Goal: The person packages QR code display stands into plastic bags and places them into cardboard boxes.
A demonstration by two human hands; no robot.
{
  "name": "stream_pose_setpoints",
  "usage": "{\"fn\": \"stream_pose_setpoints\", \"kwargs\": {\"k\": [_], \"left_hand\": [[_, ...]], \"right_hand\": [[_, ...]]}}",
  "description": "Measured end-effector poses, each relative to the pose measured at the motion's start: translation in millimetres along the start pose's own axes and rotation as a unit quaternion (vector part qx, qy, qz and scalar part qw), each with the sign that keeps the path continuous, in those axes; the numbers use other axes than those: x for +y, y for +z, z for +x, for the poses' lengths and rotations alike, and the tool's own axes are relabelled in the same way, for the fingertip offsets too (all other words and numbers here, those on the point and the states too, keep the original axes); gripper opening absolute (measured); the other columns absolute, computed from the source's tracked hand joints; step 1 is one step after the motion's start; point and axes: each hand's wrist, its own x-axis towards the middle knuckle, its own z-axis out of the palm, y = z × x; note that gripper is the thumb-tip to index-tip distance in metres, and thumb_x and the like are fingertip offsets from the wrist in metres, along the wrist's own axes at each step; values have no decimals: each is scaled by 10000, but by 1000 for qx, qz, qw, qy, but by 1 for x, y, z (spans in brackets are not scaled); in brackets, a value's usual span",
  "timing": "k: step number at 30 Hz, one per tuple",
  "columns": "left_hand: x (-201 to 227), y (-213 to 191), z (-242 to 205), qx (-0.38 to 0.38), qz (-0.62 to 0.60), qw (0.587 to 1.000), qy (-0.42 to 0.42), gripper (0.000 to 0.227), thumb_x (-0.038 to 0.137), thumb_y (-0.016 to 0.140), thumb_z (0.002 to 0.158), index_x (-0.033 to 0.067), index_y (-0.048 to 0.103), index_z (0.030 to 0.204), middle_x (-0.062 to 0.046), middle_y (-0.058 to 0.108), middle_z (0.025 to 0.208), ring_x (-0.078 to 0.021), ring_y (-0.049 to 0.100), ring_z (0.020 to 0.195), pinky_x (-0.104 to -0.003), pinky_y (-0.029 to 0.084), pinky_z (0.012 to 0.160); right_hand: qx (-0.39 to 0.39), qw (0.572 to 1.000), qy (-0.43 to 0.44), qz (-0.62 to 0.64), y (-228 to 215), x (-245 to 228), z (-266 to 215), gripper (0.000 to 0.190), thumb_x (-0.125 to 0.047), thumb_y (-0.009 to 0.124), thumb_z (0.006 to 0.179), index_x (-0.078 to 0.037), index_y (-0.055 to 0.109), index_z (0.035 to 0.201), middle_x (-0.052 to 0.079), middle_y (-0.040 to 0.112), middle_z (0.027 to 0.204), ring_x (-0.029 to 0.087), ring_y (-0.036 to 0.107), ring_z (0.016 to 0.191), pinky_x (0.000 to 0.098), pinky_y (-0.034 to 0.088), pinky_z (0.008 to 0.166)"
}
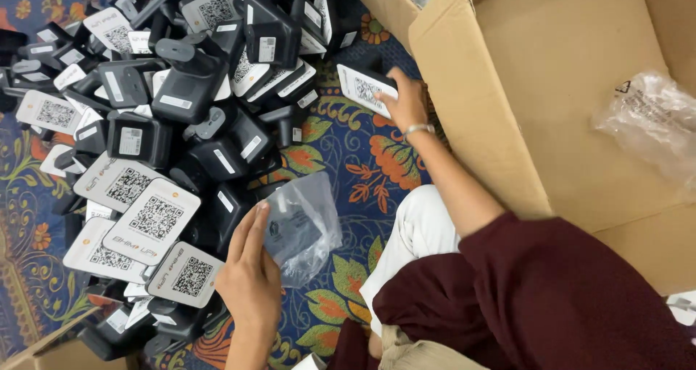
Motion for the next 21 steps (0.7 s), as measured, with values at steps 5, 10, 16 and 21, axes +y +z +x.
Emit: {"fn": "stream_pose_setpoints", "kwargs": {"k": [5,10,16,21], "left_hand": [[-2,-25,-3,3,94,995,-30,635,-96,558,815,98,612,1418,-65,633,1448,-297,728,939,-368,563,680],[3,-38,-1,32,180,982,-37,659,-93,560,834,87,577,1468,-52,592,1503,-296,721,847,-374,548,620],[9,8,-6,-49,133,989,-31,710,-87,564,800,40,481,1494,-71,487,1570,-336,699,704,-402,538,546],[6,63,2,-84,56,995,-2,733,-114,542,794,27,435,1505,-99,436,1591,-384,702,789,-432,562,609]], "right_hand": [[0,980,172,103,-21,-56,-54,412,-341,826,898,-17,662,1092,144,785,934,215,772,801,314,569,707],[-5,807,281,519,-29,-89,-118,411,-416,667,1026,-42,688,1194,31,748,974,103,698,771,266,538,644],[-77,627,349,692,-20,-65,-167,366,-445,533,1083,-108,671,1116,90,701,781,158,624,502,292,432,400],[-61,577,334,743,-23,-57,-162,353,-385,468,1058,-86,650,1107,107,706,789,174,605,460,288,451,416]]}}
